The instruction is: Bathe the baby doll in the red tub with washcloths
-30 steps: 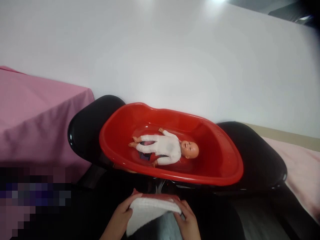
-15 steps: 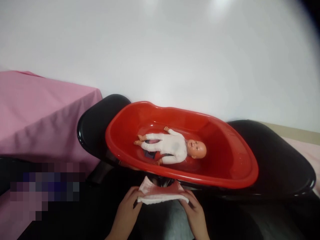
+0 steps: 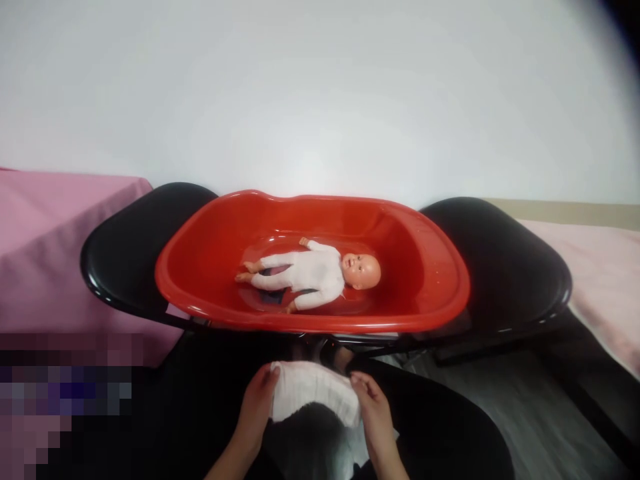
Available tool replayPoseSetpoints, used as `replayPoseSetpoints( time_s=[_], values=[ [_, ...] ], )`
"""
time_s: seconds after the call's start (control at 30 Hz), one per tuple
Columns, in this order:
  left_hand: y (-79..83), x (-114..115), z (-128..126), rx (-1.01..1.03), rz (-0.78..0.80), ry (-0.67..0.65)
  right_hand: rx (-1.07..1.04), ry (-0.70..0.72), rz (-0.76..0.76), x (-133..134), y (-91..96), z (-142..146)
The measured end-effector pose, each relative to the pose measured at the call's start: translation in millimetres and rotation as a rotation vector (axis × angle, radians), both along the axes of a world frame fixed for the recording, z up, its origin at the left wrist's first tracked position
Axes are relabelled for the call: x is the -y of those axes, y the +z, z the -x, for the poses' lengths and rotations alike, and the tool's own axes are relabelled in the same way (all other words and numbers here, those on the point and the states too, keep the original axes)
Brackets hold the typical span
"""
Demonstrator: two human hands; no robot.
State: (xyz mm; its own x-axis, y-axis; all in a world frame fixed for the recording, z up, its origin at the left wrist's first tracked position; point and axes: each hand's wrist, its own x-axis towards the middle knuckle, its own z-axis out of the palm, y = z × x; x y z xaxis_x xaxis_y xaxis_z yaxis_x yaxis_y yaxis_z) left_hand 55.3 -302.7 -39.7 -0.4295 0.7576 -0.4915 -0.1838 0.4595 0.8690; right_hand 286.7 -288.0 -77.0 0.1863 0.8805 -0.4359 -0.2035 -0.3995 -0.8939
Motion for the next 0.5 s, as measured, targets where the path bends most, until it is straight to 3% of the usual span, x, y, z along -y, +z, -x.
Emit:
replayPoseSetpoints(
  time_s=[0.1, 0.3, 0.4, 0.5],
  values=[
    [-1.9, -2.2, -6.2, 0.082, 0.017, 0.073, -0.153, 0.008, -0.011, -8.5, 1.2, 11.5],
    [-10.3, -5.1, -8.7, 0.087, -0.025, 0.036, -0.416, 0.024, -0.064, -10.3, 5.5, 13.5],
    [-17.7, -6.9, -7.7, 0.155, -0.016, 0.062, -0.285, 0.020, -0.083, -10.3, 5.2, 15.5],
    [-25.3, -7.7, -6.2, 0.232, 0.007, 0.120, 0.077, 0.101, -0.141, -9.5, -3.5, 21.2]
  ],
)
